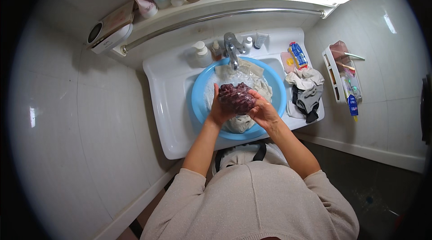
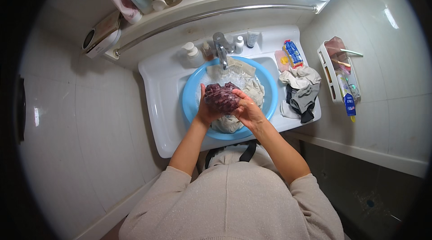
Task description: The person hand washes clothes in a blue basin placed in a bathroom sink. They scrub a dark patterned cloth, apply detergent from a blue and yellow box, rinse under running water, and then wash a light blue garment. The person wrings out the items and places them aside.
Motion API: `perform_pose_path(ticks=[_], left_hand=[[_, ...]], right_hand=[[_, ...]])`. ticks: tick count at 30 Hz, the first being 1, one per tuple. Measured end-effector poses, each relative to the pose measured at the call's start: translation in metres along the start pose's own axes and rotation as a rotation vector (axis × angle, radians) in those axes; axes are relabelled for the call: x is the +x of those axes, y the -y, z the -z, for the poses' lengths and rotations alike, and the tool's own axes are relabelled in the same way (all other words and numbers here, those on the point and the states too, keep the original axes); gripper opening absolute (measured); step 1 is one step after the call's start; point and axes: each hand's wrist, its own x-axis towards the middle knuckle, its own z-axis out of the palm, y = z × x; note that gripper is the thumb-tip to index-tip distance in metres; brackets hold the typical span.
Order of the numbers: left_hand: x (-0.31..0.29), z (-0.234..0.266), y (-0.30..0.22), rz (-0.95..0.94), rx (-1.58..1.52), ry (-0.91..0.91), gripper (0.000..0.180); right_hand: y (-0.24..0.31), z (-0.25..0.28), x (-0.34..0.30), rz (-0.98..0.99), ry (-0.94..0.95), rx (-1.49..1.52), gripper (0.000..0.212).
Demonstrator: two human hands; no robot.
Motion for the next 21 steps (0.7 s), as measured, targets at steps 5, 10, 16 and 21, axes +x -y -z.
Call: perform_pose_path(ticks=[5, 10, 16, 21], left_hand=[[-0.002, 0.002, 0.0, -0.195, 0.063, -0.07, 0.08], [0.013, 0.022, -0.024, -0.353, 0.087, -0.395, 0.04], [0.033, 0.026, -0.037, -0.251, 0.124, -0.388, 0.023], [0.029, -0.001, -0.02, -0.407, 0.143, -0.585, 0.028]], right_hand=[[0.004, 0.002, 0.0, -0.019, -0.131, 0.076, 0.036], [0.008, -0.011, 0.001, 0.356, -0.21, -0.444, 0.046], [0.0, -0.03, -0.003, 0.957, -0.054, -1.874, 0.073], [0.007, -0.014, 0.02, 0.864, -0.246, -2.128, 0.057]])
